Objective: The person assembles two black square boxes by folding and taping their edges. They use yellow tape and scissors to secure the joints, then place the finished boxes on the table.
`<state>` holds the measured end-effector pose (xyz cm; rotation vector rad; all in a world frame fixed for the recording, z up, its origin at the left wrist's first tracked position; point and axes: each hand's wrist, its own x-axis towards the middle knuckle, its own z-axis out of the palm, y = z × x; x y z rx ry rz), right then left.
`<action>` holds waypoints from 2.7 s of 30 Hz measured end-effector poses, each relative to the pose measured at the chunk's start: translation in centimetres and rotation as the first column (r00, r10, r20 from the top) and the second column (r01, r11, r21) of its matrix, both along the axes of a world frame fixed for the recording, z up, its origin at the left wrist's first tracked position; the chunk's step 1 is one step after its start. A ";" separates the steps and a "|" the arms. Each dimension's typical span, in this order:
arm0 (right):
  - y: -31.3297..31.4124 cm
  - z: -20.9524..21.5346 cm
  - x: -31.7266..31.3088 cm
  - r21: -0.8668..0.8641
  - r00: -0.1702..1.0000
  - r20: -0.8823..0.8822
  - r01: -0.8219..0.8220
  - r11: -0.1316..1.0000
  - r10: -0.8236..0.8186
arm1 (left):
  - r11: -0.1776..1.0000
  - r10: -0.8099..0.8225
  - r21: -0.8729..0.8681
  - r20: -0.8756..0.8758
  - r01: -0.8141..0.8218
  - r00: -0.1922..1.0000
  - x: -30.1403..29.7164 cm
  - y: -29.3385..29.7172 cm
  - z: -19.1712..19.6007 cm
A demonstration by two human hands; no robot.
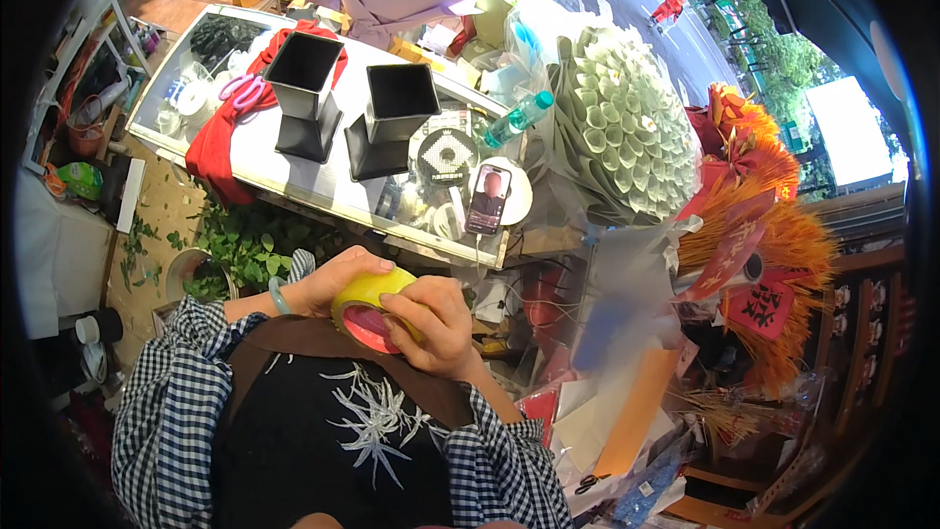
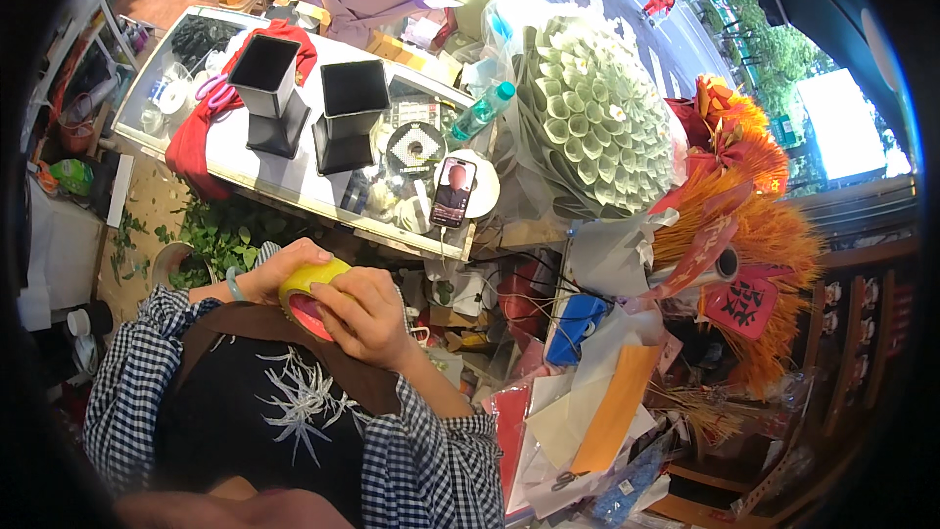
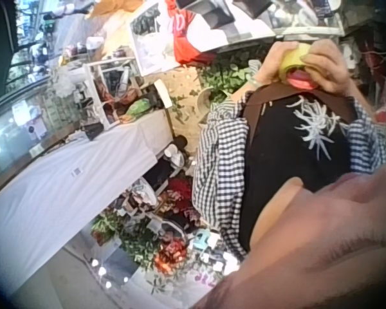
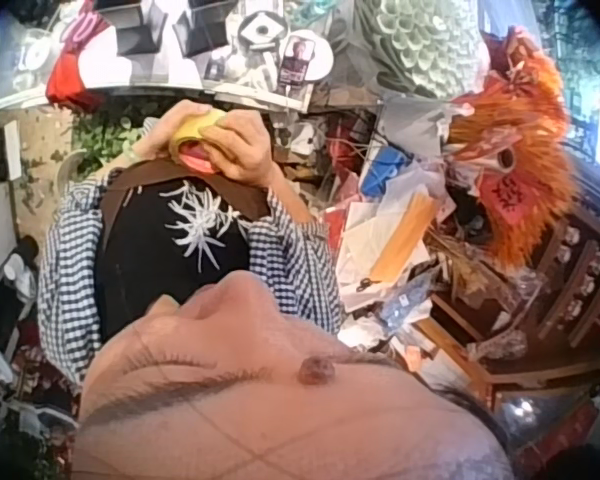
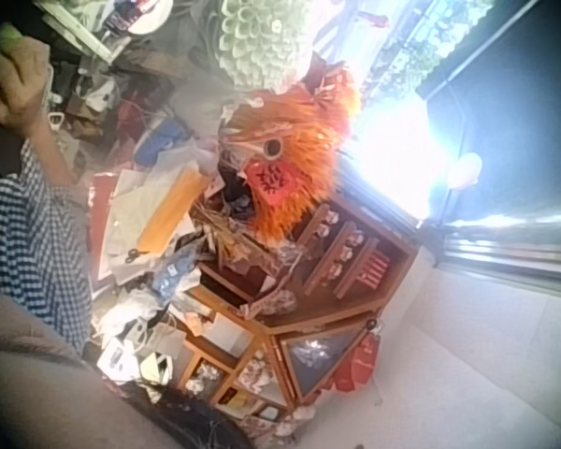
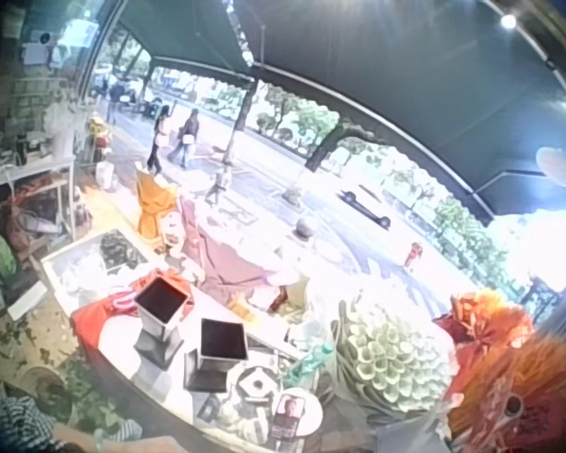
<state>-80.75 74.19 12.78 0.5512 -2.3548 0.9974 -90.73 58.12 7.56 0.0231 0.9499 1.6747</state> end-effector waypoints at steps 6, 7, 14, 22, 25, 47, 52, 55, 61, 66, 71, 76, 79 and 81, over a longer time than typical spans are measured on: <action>0.1 -0.4 -0.1 -0.056 1.000 0.004 -0.001 0.998 0.001 | 1.000 -0.015 0.001 0.008 0.015 1.000 -0.1 0.2 0.1; 0.2 -0.4 0.1 -0.068 1.000 -0.005 -0.001 0.998 0.001 | 1.000 -0.030 0.011 0.007 0.029 1.000 -0.1 0.2 0.0; -0.2 0.0 -0.1 -0.050 0.998 -0.027 0.049 0.998 -0.050 | 1.000 -0.002 0.001 0.030 0.002 1.000 -0.3 0.5 -0.8; -0.4 0.4 -0.7 -0.003 0.991 0.010 0.133 0.991 -0.133 | 0.996 0.066 -0.051 -0.032 -0.067 0.997 0.0 1.1 -0.8; -0.2 0.1 -0.6 -0.002 0.989 0.016 0.145 0.990 -0.144 | 1.000 0.001 -0.005 -0.004 -0.001 1.000 -0.1 1.1 -1.1; -0.9 0.1 -1.3 0.039 0.988 0.017 0.150 0.988 -0.151 | 0.998 0.047 -0.042 0.047 -0.045 0.998 -0.2 1.2 -0.5; -0.8 0.1 -1.8 -0.021 0.986 0.046 0.161 0.987 -0.159 | 0.998 0.067 -0.008 0.040 -0.067 0.997 0.0 1.3 -0.9; -0.8 0.2 -1.5 -0.035 0.973 0.066 0.222 0.974 -0.220 | 1.000 0.016 -0.001 0.007 -0.016 1.000 -0.2 1.2 -1.2; -0.9 0.1 -1.5 -0.038 0.967 -0.018 0.252 0.967 -0.253 | 0.999 0.044 -0.018 -0.009 -0.045 0.999 0.0 1.3 -1.4; -0.8 0.1 -1.5 -0.010 0.971 -0.049 0.235 0.972 -0.235 | 1.000 0.017 -0.013 -0.027 -0.017 0.999 -0.1 1.2 -1.2; -0.9 -0.1 -0.9 0.012 0.978 0.019 0.207 0.978 -0.207 | 0.998 0.033 -0.058 0.031 -0.031 0.999 -0.1 1.0 -0.8; -1.2 -0.2 -1.3 -0.018 0.980 -0.020 0.199 0.980 -0.200 | 0.998 0.056 0.015 0.110 -0.058 0.992 0.0 0.9 -0.8; -1.3 -0.2 -1.6 -0.047 0.987 -0.006 0.161 0.986 -0.161 | 0.999 0.030 -0.036 0.122 -0.026 0.992 -0.1 0.7 -1.2; -1.2 -0.2 -1.6 -0.059 0.988 -0.012 0.153 0.986 -0.154 | 1.000 0.019 0.000 0.086 -0.019 0.996 -0.1 0.7 -1.5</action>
